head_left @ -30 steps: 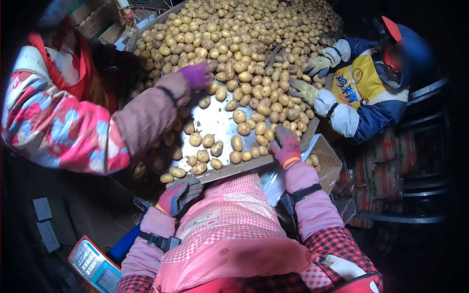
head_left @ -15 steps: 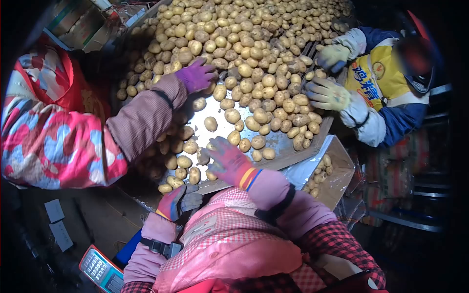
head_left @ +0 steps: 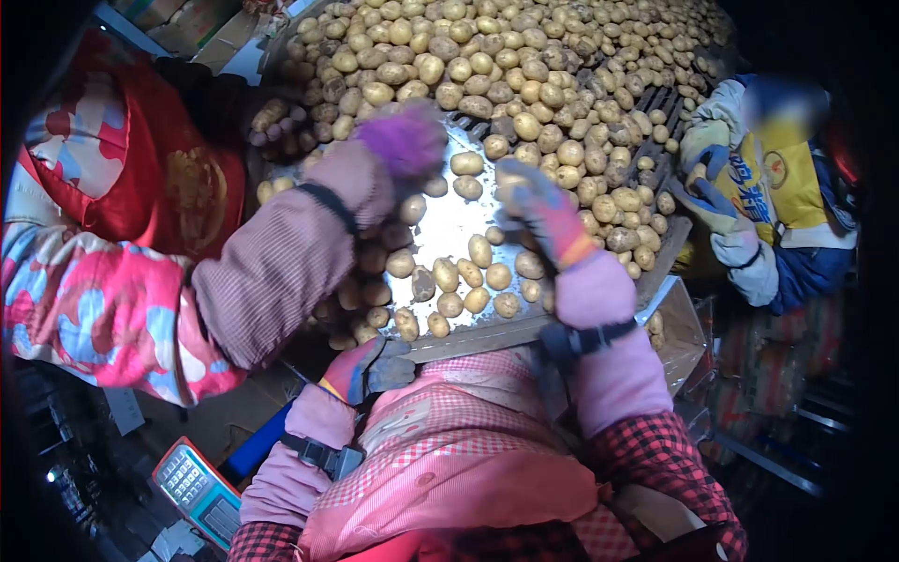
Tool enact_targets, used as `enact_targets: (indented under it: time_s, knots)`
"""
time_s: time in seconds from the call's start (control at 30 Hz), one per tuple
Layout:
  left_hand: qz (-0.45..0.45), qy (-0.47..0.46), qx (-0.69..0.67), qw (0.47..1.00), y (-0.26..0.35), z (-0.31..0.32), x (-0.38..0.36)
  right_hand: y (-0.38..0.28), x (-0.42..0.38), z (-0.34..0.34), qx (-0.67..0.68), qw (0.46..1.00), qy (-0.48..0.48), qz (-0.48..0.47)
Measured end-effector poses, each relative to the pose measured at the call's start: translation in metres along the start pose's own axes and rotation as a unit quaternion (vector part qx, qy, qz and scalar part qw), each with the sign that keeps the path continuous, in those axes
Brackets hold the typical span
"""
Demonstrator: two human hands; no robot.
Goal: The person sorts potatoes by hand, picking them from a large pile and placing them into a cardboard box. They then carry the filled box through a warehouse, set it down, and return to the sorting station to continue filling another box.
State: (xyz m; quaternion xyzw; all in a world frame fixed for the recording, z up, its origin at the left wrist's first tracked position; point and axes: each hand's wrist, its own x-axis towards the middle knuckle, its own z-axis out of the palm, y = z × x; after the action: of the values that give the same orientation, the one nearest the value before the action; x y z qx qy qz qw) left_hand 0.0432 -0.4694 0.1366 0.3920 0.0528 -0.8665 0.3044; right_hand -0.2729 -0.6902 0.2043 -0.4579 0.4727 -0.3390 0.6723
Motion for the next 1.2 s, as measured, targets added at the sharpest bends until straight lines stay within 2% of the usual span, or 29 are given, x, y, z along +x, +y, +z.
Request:
enact_targets:
  time_s: [0.03,0.1,0.17,0.2,0.23,0.27,0.3,0.33,0.37,0.47,0.5,0.53,0.6,0.67,0.73,0.8,0.87,0.93,0.97,1.0,1.03,1.07,1.1,1.13,1.17,1.2]
  knots:
    - [-0.007,-0.016,-0.005,1.000,0.001,-0.002,0.003,-0.022,-0.026,-0.011,0.089,0.995,0.053,-0.012]
    - [-0.028,-0.025,0.027,0.999,0.005,0.004,0.006,-0.021,-0.075,-0.072,0.272,0.957,0.098,-0.030]
    - [-0.008,-0.023,0.034,0.999,0.002,0.006,0.004,-0.018,-0.138,-0.114,0.173,0.959,0.178,-0.138]
    - [-0.004,-0.023,0.032,0.999,0.002,0.004,0.005,-0.015,-0.169,-0.147,0.255,0.946,0.161,-0.117]
    - [0.001,0.000,0.041,0.999,0.003,0.010,0.003,-0.014,-0.195,-0.166,0.268,0.947,0.114,-0.132]
    - [-0.005,-0.005,0.044,0.999,0.003,0.012,0.001,-0.009,-0.222,-0.165,0.206,0.928,0.294,-0.097]
    - [-0.008,0.000,0.047,0.999,0.003,0.012,0.000,-0.005,-0.244,-0.188,-0.006,0.986,0.156,-0.056]
    - [-0.009,0.005,0.053,0.999,0.004,0.011,0.001,0.010,-0.263,-0.214,-0.271,0.933,0.162,0.172]
    - [-0.011,-0.011,0.031,0.999,0.003,0.000,0.006,0.021,-0.266,-0.216,-0.272,0.932,0.170,0.171]
    - [-0.009,-0.013,0.013,1.000,0.001,-0.001,0.009,0.047,-0.246,-0.189,-0.434,0.880,0.192,0.017]
    - [0.000,0.015,0.030,0.999,0.000,0.002,0.006,0.032,-0.219,-0.159,-0.303,0.925,0.216,0.081]
    - [0.001,0.018,0.033,0.999,0.000,0.003,0.004,0.016,-0.182,-0.128,-0.162,0.948,0.235,0.141]
    - [-0.003,0.039,0.055,0.998,0.002,0.010,0.002,0.028,-0.136,-0.105,-0.193,0.966,0.171,0.010]
    - [0.003,0.033,0.051,0.998,0.003,0.012,-0.001,0.034,-0.097,-0.089,-0.424,0.886,0.184,-0.020]
    - [0.010,0.050,0.065,0.997,0.003,0.016,-0.002,0.052,-0.058,-0.058,-0.500,0.843,0.200,0.005]
    - [0.012,0.039,0.072,0.997,0.002,0.022,-0.003,0.080,-0.027,-0.022,-0.318,0.945,0.071,0.004]
    - [0.012,0.057,0.022,0.998,0.001,0.025,-0.002,0.069,-0.017,0.022,-0.409,0.911,0.025,0.052]
    - [0.001,0.064,0.032,0.997,0.002,0.019,-0.001,0.045,-0.010,0.023,-0.287,0.957,-0.037,0.033]
    - [0.005,0.058,0.039,0.998,0.001,0.016,0.000,0.108,0.026,-0.017,-0.331,0.937,0.051,-0.101]
    - [0.010,0.052,0.046,0.998,0.001,0.015,0.000,0.066,0.022,-0.042,-0.386,0.898,0.126,-0.171]
    - [0.009,0.043,0.041,0.998,0.002,0.016,0.000,0.034,0.022,-0.073,-0.324,0.923,0.180,-0.099]
    - [0.012,0.043,0.036,0.998,0.002,0.015,0.001,-0.008,0.007,-0.086,-0.358,0.888,0.248,-0.148]
    - [0.010,0.034,0.023,0.999,0.001,0.014,0.001,-0.009,0.018,-0.119,-0.421,0.845,0.307,-0.118]
    - [0.009,0.025,0.009,1.000,0.001,0.012,0.002,-0.024,0.014,-0.135,-0.529,0.776,0.327,-0.105]
    - [0.011,0.028,0.006,1.000,0.002,0.013,0.002,-0.031,0.017,-0.146,-0.600,0.734,0.317,0.002]
    - [0.014,0.024,0.015,0.999,0.003,0.015,0.001,-0.023,0.024,-0.155,-0.625,0.720,0.293,0.073]
